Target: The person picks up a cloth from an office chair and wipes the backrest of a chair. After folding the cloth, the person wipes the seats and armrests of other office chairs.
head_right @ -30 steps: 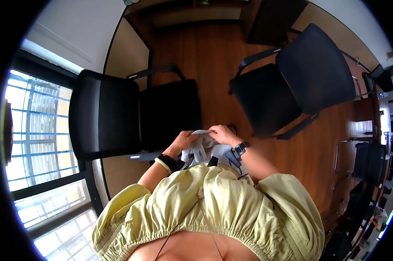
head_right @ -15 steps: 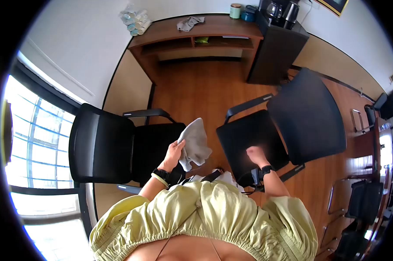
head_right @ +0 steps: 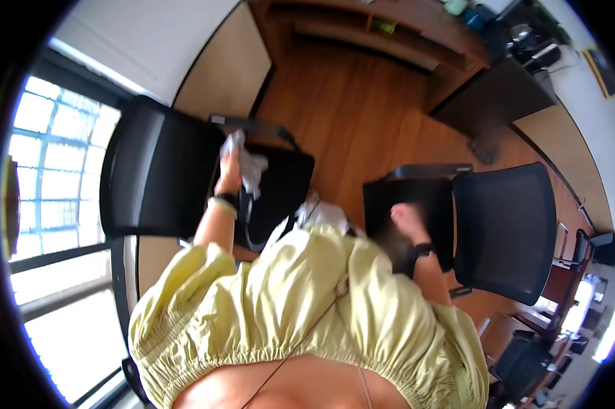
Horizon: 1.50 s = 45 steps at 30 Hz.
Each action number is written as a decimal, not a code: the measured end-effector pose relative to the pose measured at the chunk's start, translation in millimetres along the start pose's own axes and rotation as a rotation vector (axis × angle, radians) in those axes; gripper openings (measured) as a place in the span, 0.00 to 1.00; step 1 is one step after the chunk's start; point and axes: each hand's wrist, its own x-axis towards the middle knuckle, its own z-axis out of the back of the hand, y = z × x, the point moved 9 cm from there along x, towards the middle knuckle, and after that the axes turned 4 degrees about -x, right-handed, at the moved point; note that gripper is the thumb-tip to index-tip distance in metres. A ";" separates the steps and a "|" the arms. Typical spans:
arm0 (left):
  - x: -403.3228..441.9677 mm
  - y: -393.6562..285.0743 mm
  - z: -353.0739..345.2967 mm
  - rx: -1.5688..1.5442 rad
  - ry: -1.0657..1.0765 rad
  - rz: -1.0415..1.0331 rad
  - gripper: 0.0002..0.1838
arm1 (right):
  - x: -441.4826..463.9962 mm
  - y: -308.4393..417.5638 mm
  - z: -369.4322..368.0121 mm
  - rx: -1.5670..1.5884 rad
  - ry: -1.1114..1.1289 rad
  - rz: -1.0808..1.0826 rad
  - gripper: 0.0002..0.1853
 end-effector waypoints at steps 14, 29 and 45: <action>160.9 88.2 -49.0 1.332 0.077 -0.510 0.19 | 20.8 42.1 56.5 -0.103 0.116 -0.279 0.17; 100.3 85.8 -86.9 0.989 0.253 -0.549 0.27 | 86.8 68.4 81.5 -0.165 0.125 -0.162 0.13; 217.6 146.1 -40.3 2.180 0.325 -0.329 0.24 | 15.6 9.9 62.9 0.336 0.026 -0.550 0.11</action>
